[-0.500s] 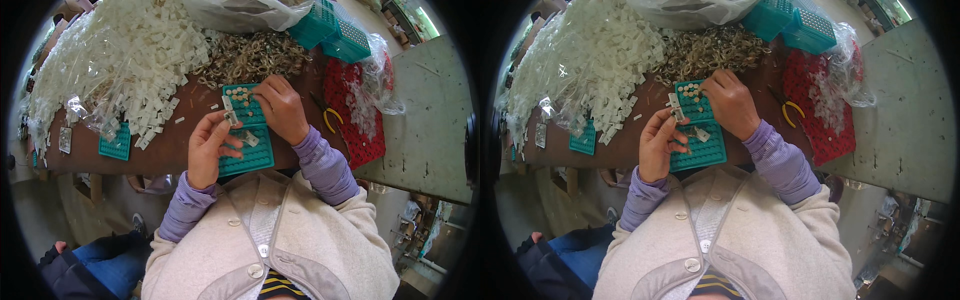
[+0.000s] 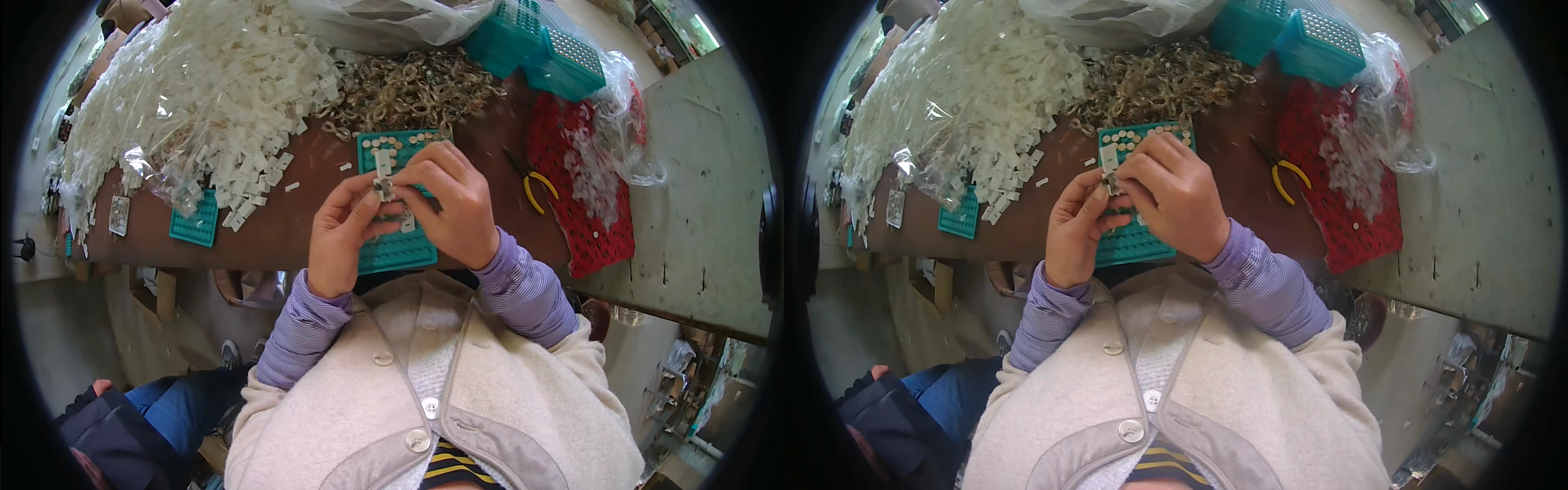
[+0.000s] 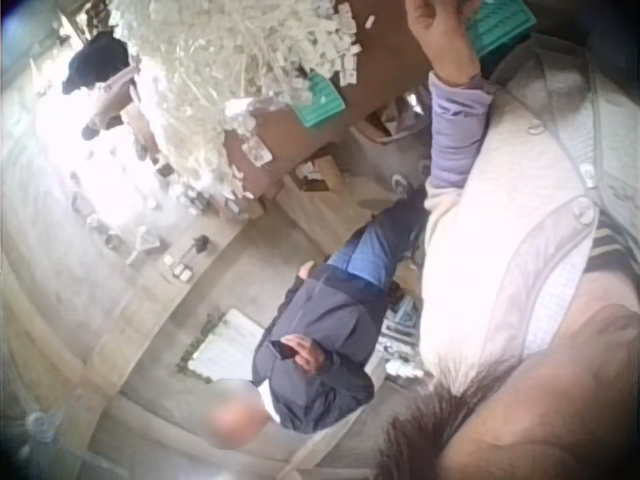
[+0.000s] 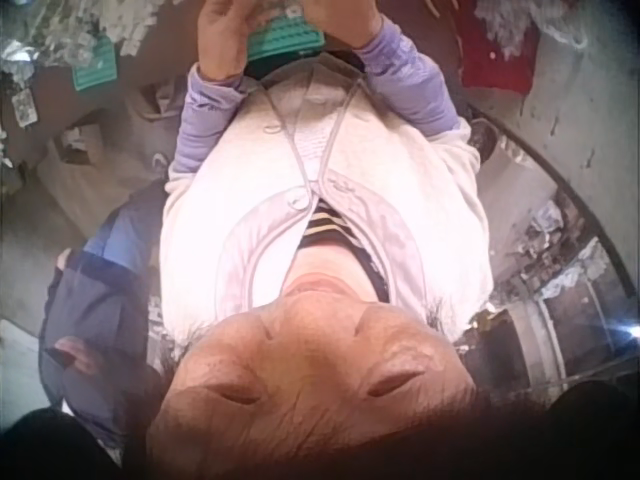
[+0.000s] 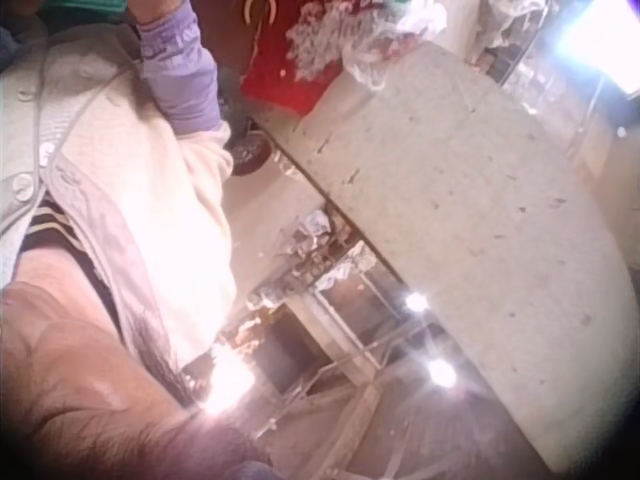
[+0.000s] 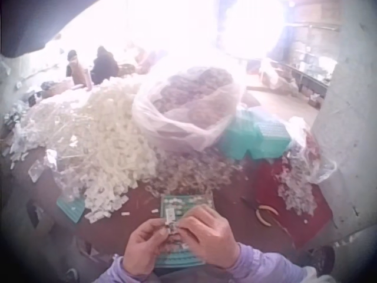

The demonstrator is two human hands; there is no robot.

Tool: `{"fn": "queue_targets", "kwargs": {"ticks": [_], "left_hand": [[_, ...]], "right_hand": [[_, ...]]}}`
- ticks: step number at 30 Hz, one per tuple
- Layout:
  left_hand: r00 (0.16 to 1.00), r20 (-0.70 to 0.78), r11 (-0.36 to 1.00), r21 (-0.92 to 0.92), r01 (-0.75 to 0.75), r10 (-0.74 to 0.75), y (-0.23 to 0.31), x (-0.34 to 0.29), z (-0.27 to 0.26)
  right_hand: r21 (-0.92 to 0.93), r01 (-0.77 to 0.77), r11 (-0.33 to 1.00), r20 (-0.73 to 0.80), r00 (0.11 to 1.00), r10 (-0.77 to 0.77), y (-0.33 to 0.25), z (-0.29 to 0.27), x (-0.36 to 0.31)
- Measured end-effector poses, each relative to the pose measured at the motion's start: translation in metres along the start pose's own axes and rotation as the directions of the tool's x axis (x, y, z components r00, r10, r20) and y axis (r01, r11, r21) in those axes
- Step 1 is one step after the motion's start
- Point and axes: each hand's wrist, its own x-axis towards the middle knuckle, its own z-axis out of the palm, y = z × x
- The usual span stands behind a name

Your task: The person assembles small electronic modules by inserting metal pins into white plastic housings and placing round components into a green tray. They repeatedly test each unit with a red light indicator and place finished units into the tray.

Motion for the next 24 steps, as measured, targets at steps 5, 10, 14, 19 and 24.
{"fn": "queue_targets", "kwargs": {"ticks": [5, 10, 14, 19, 24], "left_hand": [[0.98, 0.123, 0.975, 0.137, -0.172, 0.156, -0.005, -0.002, 0.01], [0.987, 0.157, 0.986, 0.152, -0.064, 0.039, -0.003, -0.005, 0.005], [0.987, 0.158, 0.993, 0.102, -0.051, 0.034, 0.0, -0.005, -0.003], [0.998, 0.046, 0.997, 0.066, 0.046, -0.049, 0.004, 0.0, -0.014], [0.999, -0.001, 0.996, 0.068, 0.053, -0.053, 0.003, 0.001, -0.011]], "right_hand": [[-0.042, 0.015, 0.999, 0.03, 0.999, -0.014, -0.012, -0.01, -0.008], [-0.013, -0.032, 0.999, -0.076, 0.997, 0.031, -0.021, -0.005, -0.012], [0.025, 0.033, 0.999, 0.004, 0.999, -0.033, -0.021, 0.002, -0.009], [0.111, -0.381, 0.918, -0.074, 0.918, 0.39, 0.0, 0.012, -0.005], [-0.185, -0.225, 0.957, 0.157, 0.954, 0.255, 0.017, 0.018, -0.006]]}}
